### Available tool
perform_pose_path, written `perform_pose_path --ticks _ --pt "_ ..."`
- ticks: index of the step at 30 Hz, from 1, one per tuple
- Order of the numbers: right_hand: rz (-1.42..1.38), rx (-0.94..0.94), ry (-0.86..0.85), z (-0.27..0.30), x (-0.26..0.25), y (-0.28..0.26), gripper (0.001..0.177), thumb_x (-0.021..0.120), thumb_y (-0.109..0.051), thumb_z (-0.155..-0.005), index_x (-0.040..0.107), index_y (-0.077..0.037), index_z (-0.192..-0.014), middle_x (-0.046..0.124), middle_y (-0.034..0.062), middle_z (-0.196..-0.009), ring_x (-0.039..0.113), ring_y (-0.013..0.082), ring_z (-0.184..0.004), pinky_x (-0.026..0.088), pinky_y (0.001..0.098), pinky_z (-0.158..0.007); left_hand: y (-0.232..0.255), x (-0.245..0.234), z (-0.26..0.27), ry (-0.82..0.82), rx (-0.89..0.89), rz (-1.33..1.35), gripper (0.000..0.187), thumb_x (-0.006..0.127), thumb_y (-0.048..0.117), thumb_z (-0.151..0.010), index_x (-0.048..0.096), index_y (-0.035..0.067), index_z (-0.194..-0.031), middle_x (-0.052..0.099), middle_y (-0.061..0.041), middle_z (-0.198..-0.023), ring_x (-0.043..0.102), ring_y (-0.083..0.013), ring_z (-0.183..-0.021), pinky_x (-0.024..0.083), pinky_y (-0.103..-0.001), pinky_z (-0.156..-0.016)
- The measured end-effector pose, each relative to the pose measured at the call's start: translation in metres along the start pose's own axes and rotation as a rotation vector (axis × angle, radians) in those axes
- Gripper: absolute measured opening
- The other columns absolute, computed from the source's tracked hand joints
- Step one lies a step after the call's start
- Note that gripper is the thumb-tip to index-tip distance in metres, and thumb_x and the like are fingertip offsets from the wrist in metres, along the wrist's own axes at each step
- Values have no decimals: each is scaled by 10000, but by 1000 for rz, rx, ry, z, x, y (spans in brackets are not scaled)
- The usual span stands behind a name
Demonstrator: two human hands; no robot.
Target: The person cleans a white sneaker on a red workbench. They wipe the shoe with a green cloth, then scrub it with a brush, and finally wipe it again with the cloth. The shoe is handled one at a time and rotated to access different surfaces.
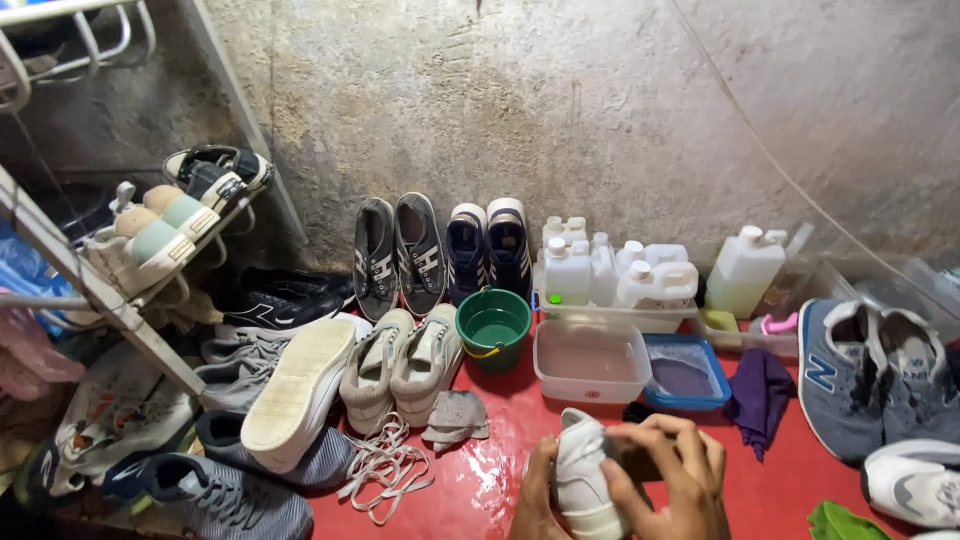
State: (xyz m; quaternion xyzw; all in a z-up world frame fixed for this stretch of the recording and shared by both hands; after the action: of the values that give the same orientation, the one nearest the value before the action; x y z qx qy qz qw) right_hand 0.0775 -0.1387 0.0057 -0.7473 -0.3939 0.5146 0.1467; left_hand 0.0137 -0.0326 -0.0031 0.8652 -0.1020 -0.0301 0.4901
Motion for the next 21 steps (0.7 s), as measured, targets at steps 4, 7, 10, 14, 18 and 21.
perform_pose_path --ticks 4,7,10,14,18,21 --pt "-246 -418 -8 -9 6 9 276 826 -380 -745 803 -345 -1018 689 -43 -1094 596 168 -1051 423 345 -949 -6 13 6 -334 -6 144 413 627 339 -784 695 111 -1122 764 -27 -1032 745 -156 -915 575 -266 -827" --pt "-201 -112 -98 -14 3 5 303 737 -386 -789 812 -344 -1080 689 -61 -1121 589 168 -1080 411 339 -974 2 17 21 81 -18 -19 519 810 351 -707 728 132 -1171 840 -15 -1049 824 -121 -906 626 -234 -831" --pt "-249 -66 -146 -17 3 6 323 741 -411 -783 820 -333 -1086 684 -61 -1112 606 168 -1048 414 341 -963 -43 9 -14 -421 -49 188 466 709 327 -795 673 146 -1223 790 -36 -1088 759 -140 -947 576 -262 -864" --pt "-153 386 -277 -31 -10 -16 420 596 -541 -825 778 -348 -1150 682 -49 -1210 568 212 -1192 440 380 -1052 -20 13 20 -34 -11 86 622 839 281 -678 696 115 -1260 845 -48 -1115 840 -143 -970 646 -226 -838" --pt "-240 -59 -72 -30 0 2 262 734 -399 -781 836 -302 -1003 751 -79 -1026 671 105 -1099 322 351 -1062 8 54 18 419 131 -206 532 732 448 -754 681 65 -1120 773 -49 -1061 763 -187 -918 565 -297 -896" --pt "-553 166 -280 -35 -3 -1 350 668 -347 -836 846 -138 -1053 766 15 -1106 707 130 -1093 420 280 -1011 17 30 0 411 -85 -119 616 740 538 -666 707 88 -1085 765 -95 -834 727 -198 -692 543 -278 -721"
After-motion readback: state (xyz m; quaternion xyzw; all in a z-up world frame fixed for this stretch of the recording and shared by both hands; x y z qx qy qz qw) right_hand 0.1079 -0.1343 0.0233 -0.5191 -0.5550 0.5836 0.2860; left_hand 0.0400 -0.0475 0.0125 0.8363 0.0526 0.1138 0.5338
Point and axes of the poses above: each hand's wrist, its own z-axis away from the middle knuckle, its own x-axis out of the palm, y = z × x, the point moved 1 cm from there along -z, towards the middle knuckle
